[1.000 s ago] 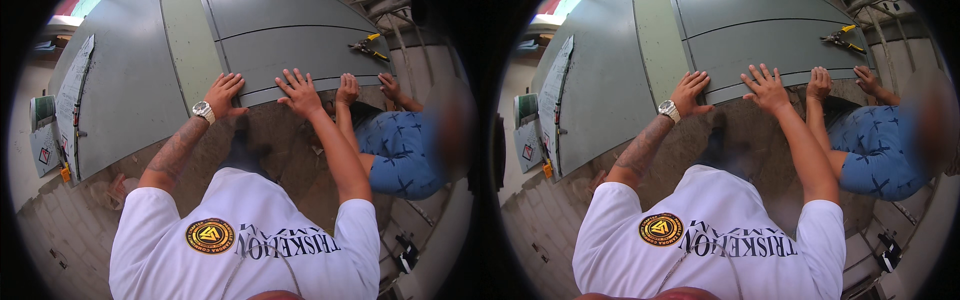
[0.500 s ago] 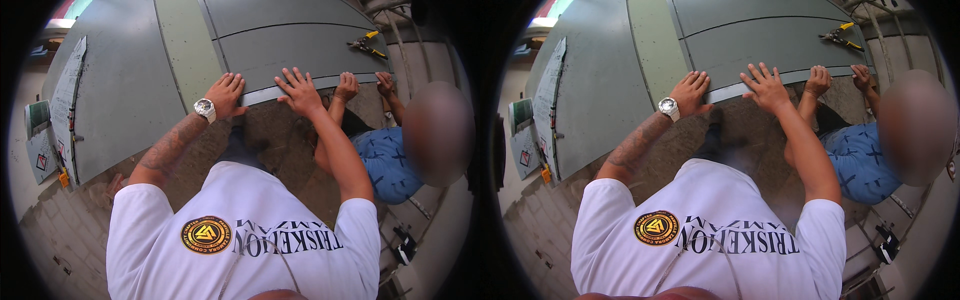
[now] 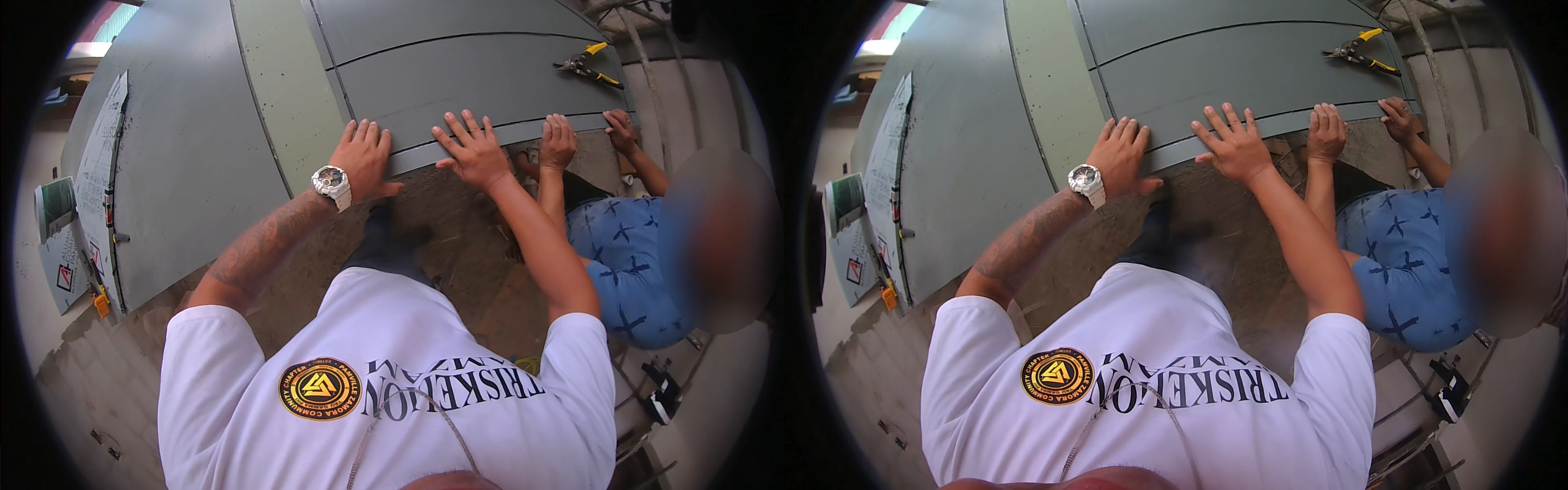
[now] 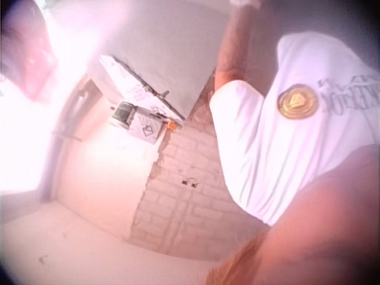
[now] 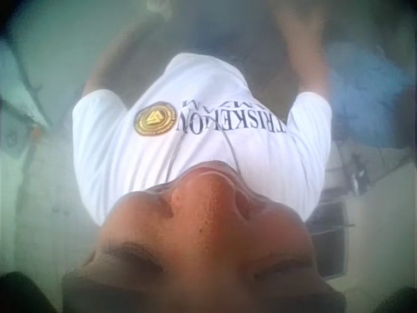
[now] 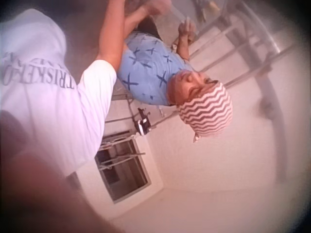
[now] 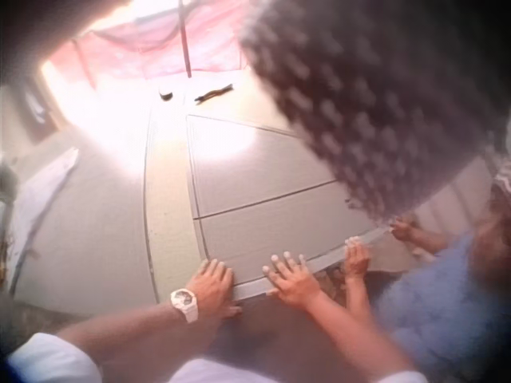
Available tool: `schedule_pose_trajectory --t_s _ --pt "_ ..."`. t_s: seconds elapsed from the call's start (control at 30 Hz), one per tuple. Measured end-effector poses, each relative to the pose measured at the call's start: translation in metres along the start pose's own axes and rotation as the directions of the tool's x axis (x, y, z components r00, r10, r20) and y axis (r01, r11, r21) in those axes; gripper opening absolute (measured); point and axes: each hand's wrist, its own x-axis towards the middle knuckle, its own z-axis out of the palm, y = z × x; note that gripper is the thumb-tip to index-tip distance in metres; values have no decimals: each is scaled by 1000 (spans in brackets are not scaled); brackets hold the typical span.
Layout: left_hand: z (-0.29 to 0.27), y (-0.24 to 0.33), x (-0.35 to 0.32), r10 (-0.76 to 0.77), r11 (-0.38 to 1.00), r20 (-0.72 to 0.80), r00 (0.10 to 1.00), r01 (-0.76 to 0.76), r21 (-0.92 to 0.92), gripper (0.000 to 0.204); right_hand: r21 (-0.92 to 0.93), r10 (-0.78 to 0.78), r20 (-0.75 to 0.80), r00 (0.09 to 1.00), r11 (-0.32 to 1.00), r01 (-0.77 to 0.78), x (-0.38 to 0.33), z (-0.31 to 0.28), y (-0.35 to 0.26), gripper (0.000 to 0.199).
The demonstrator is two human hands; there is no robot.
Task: The person cleans a large gray panel with a brush and then positions it against an adjacent panel. A coworker uses shears to trim the panel edges. The person holds and aligns the panels while the coworker cuts.
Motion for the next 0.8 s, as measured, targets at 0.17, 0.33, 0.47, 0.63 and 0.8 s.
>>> schedule_pose_trajectory --t_s 0.17,0.33,0.47,0.63,0.8 --pt "0 14 33 -89 986 -35 995 83 -142 130 15 -11 -43 999 1000 12 0 8 2 70" --pt "-2 16 42 -46 998 0 999 46 -34 131 60 18 -79 997 998 -13 -5 13 0 69" --pt "1 16 43 -28 1000 -13 1000 28 0 130 238 -141 362 921 970 55 25 -47 16 66" --pt "-1 -30 34 9 924 -60 998 -32 -382 125 -96 19 460 888 995 28 12 -62 -50 65" --pt "18 -84 -35 -270 917 -202 942 187 -353 100 114 -160 44 986 981 154 7 20 -79 45"
